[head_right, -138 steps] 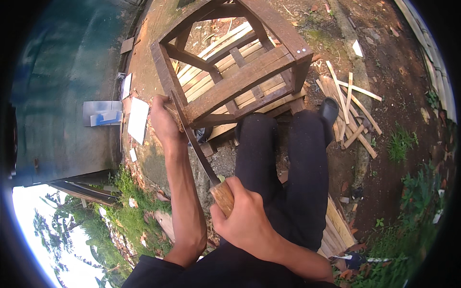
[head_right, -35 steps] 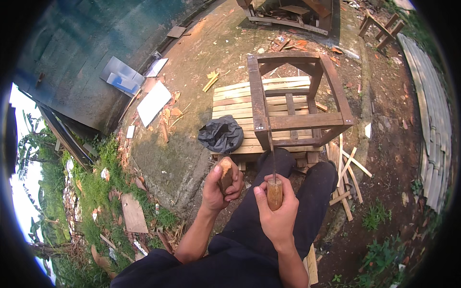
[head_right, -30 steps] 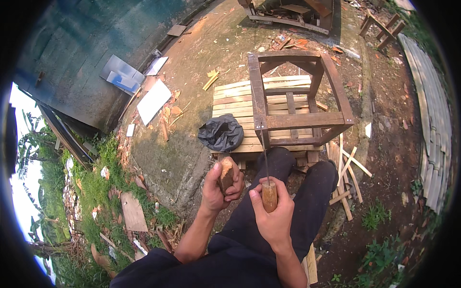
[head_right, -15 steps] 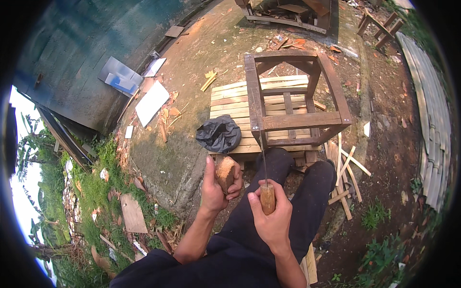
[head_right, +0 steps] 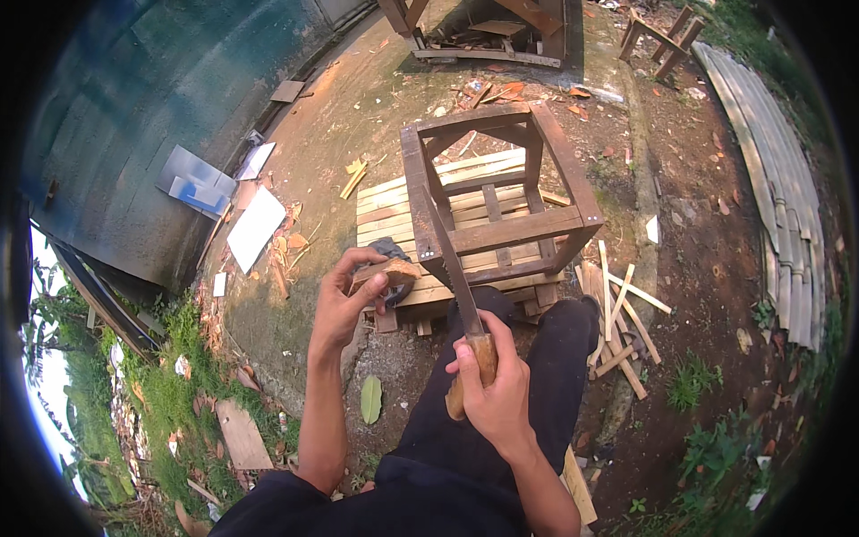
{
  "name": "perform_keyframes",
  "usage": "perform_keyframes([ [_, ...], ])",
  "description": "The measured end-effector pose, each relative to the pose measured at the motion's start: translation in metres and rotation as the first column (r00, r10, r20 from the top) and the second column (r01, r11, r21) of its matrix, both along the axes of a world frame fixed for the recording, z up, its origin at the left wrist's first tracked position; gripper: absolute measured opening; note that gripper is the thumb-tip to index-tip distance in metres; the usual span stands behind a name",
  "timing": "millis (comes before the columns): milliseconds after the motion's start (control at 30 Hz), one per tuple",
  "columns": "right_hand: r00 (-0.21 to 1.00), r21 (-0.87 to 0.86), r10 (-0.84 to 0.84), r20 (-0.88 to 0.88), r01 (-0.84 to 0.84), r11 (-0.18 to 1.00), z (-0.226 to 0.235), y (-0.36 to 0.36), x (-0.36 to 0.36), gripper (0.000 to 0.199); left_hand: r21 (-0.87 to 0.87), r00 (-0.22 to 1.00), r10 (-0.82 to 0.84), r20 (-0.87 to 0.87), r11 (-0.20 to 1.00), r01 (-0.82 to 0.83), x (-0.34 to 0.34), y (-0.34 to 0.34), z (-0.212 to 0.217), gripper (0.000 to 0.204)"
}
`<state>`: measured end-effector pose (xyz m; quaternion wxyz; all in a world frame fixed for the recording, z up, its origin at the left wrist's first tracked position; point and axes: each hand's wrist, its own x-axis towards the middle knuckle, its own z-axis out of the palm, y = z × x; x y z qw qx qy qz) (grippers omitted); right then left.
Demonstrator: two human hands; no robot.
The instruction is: The person uses a hammer to strike a wooden frame placed on a pallet, then uses a hand saw to cut a small piece of wood. The person continues to hammer and saw the frame throughout the clip.
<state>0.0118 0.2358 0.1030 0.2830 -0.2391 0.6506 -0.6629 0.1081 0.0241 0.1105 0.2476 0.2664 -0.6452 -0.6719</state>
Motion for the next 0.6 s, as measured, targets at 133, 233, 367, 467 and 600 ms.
perform_keyframes([
  [133, 0.988, 0.082, 0.053, -0.147, -0.041, 0.996, -0.001, -0.018, -0.015, 0.047, -0.090, 0.999, 0.010, 0.034, 0.996, -0.007, -0.031, -0.045, 0.005, 0.040],
  [233, 0.966, 0.073, 0.076, -0.246, -0.060, 0.996, -0.006, -0.027, -0.020, 0.050, -0.102, 0.968, 0.016, 0.252, 0.995, 0.010, -0.049, -0.060, 0.002, 0.035],
  [367, 0.976, 0.052, 0.119, -0.181, -0.111, 0.992, -0.010, -0.029, -0.018, 0.053, 0.045, 0.994, 0.040, 0.105, 0.998, -0.045, -0.061, -0.052, -0.013, 0.039],
  [467, 0.964, 0.065, 0.149, -0.221, -0.138, 0.988, -0.010, -0.027, -0.015, 0.053, 0.070, 0.979, 0.189, 0.079, 0.978, -0.195, -0.067, -0.039, -0.022, 0.031],
  [600, 0.966, 0.092, 0.154, -0.209, -0.137, 0.986, -0.007, -0.027, -0.014, 0.054, -0.273, 0.845, 0.528, 0.085, 0.828, -0.490, -0.090, -0.019, -0.033, 0.021],
])
